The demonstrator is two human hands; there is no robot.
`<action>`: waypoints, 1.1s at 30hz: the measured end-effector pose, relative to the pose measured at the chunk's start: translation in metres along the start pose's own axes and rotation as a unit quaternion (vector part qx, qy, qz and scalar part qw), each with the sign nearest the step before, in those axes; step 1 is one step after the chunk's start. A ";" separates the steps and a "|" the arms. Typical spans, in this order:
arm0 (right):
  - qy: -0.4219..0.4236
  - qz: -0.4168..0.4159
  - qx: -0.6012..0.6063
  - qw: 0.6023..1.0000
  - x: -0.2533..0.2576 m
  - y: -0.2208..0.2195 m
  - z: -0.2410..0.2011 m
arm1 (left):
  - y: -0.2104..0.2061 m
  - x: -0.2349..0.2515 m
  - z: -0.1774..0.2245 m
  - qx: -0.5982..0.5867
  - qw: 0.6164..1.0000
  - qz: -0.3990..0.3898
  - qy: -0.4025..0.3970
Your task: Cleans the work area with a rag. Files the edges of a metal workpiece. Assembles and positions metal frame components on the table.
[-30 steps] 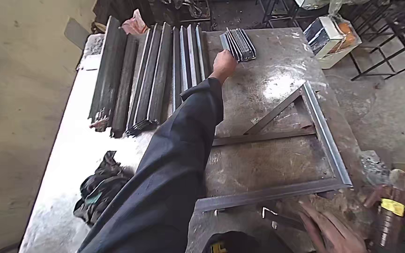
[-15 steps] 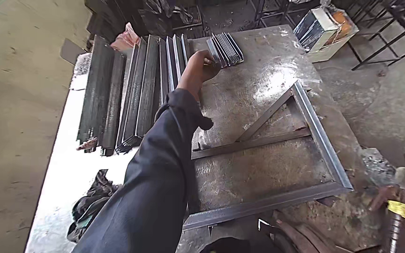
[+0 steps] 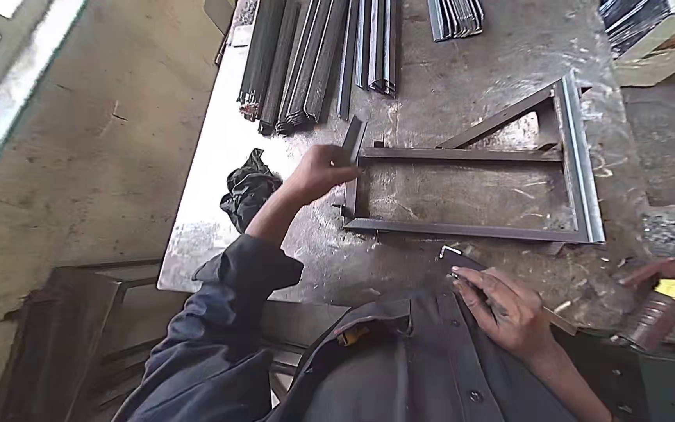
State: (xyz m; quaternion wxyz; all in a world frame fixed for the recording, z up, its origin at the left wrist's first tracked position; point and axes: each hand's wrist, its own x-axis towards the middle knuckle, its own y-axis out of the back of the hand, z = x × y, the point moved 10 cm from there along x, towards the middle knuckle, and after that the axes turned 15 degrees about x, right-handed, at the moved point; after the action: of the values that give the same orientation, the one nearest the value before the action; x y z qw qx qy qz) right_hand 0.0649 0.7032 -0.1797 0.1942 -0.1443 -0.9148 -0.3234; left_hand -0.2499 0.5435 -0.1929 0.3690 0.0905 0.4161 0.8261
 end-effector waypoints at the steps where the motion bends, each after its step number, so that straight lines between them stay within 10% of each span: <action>1: 0.008 -0.012 0.009 1.000 -0.001 -0.001 -0.004 | -0.011 -0.013 -0.009 0.054 0.998 -0.005 0.010; 9: 0.063 -0.081 0.044 0.994 -0.009 -0.004 -0.031 | -0.078 -0.046 -0.031 0.253 0.964 -0.036 0.075; 33: 0.004 -0.060 0.045 0.997 -0.030 0.017 -0.028 | -0.050 -0.016 -0.048 0.278 0.929 0.006 0.245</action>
State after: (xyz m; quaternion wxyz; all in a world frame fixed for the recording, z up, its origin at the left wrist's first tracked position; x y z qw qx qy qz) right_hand 0.1050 0.6931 -0.1638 0.1846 -0.0790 -0.9347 -0.2932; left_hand -0.2343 0.5218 -0.2586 0.2111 -0.0133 0.7057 0.6762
